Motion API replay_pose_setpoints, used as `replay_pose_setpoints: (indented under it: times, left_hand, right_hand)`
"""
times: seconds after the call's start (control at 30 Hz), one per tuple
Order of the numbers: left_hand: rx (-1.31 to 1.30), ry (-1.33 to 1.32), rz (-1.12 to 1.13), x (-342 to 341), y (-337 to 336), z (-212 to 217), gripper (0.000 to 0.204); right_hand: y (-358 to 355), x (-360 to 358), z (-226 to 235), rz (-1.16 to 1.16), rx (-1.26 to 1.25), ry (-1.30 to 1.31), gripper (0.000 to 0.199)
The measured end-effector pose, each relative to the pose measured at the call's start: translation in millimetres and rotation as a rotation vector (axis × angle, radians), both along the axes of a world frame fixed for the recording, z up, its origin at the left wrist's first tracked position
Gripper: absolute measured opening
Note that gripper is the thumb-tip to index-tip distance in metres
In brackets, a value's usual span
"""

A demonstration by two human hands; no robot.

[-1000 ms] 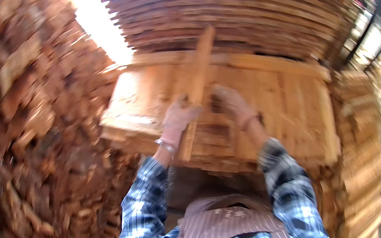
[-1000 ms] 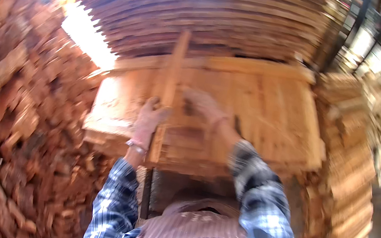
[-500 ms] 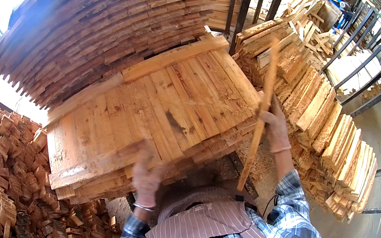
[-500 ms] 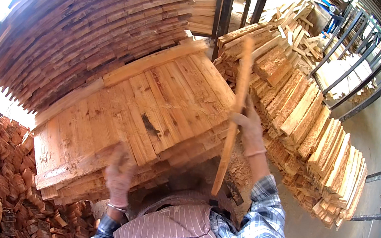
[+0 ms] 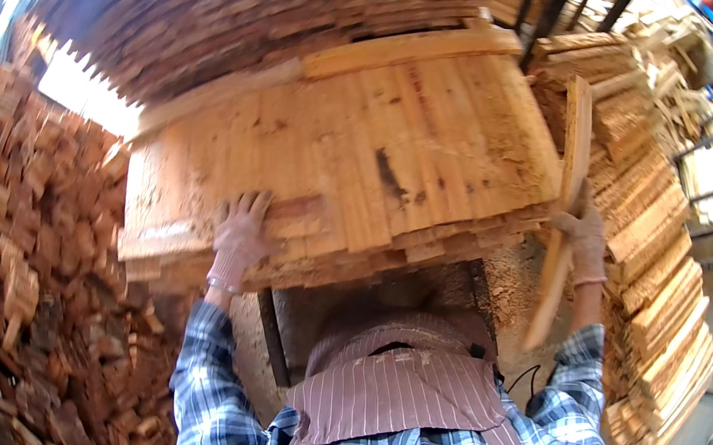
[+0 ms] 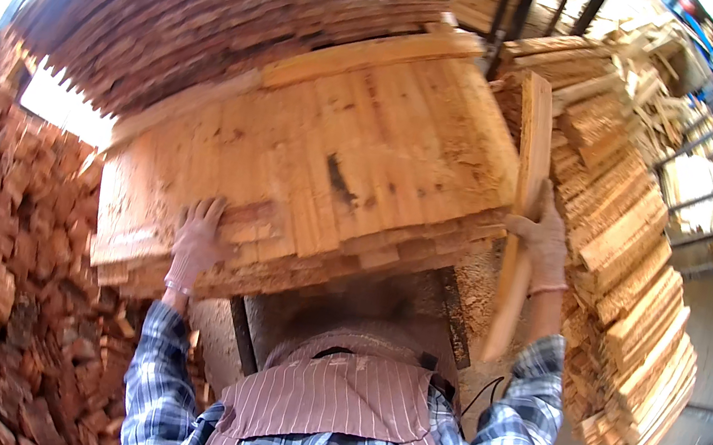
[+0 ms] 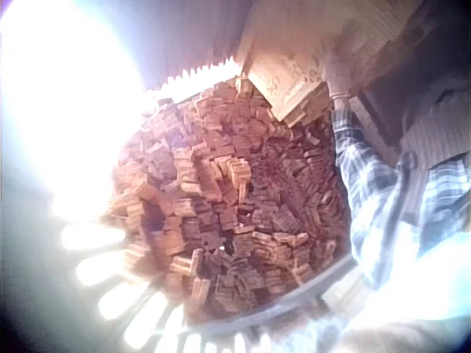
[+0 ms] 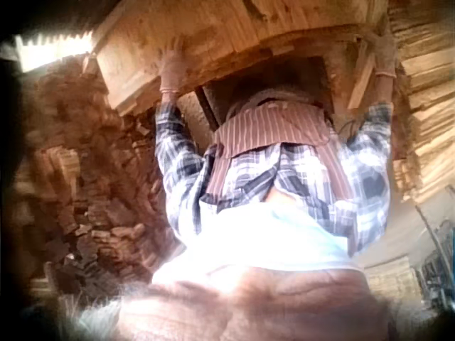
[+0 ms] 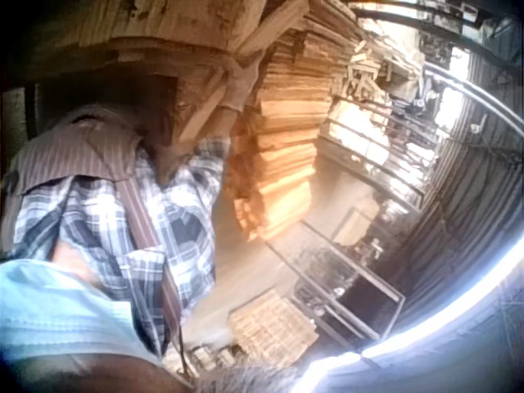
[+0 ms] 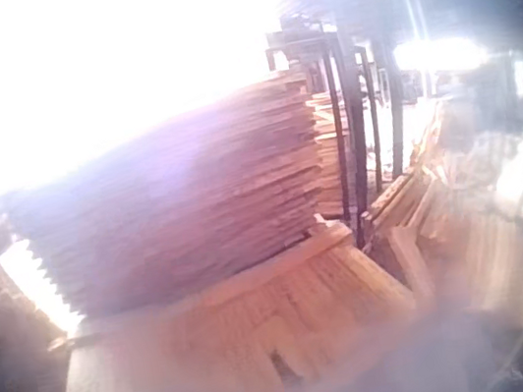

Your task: The person repeatedly picks up individual wooden planks from a large pile and stacks them onto a growing stack. The person wears gloves and a plaid shirt while performing this task in a warehouse environment.

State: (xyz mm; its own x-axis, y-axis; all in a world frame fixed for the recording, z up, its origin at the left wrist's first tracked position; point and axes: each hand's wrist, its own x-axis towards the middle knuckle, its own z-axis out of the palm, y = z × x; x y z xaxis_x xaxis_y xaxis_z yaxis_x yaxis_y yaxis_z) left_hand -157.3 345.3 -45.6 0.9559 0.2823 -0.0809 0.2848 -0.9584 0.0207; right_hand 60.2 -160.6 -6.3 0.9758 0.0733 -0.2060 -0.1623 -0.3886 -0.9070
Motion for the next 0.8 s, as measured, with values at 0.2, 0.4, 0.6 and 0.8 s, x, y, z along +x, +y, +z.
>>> replay_pose_setpoints:
  times: [0.2,0.4,0.6,0.8]
  left_hand:
    - [-0.013,0.048,0.059,3.0,0.8,-6.0,0.102]
    - [-0.002,0.089,0.103,5.5,1.6,5.2,0.105]
    - [-0.031,-0.017,0.102,5.4,5.8,-6.9,0.096]
    - [-0.024,-0.116,0.162,-9.7,-3.4,1.3,0.093]
  right_hand:
    - [93.9,8.6,60.6,0.726,-0.619,-0.264,0.094]
    - [155.2,33.7,4.7,1.078,-0.921,-0.399,0.075]
    - [149.3,32.6,-0.4,1.095,-0.766,-0.683,0.062]
    - [154.2,37.8,-28.7,1.124,-0.641,-0.669,0.061]
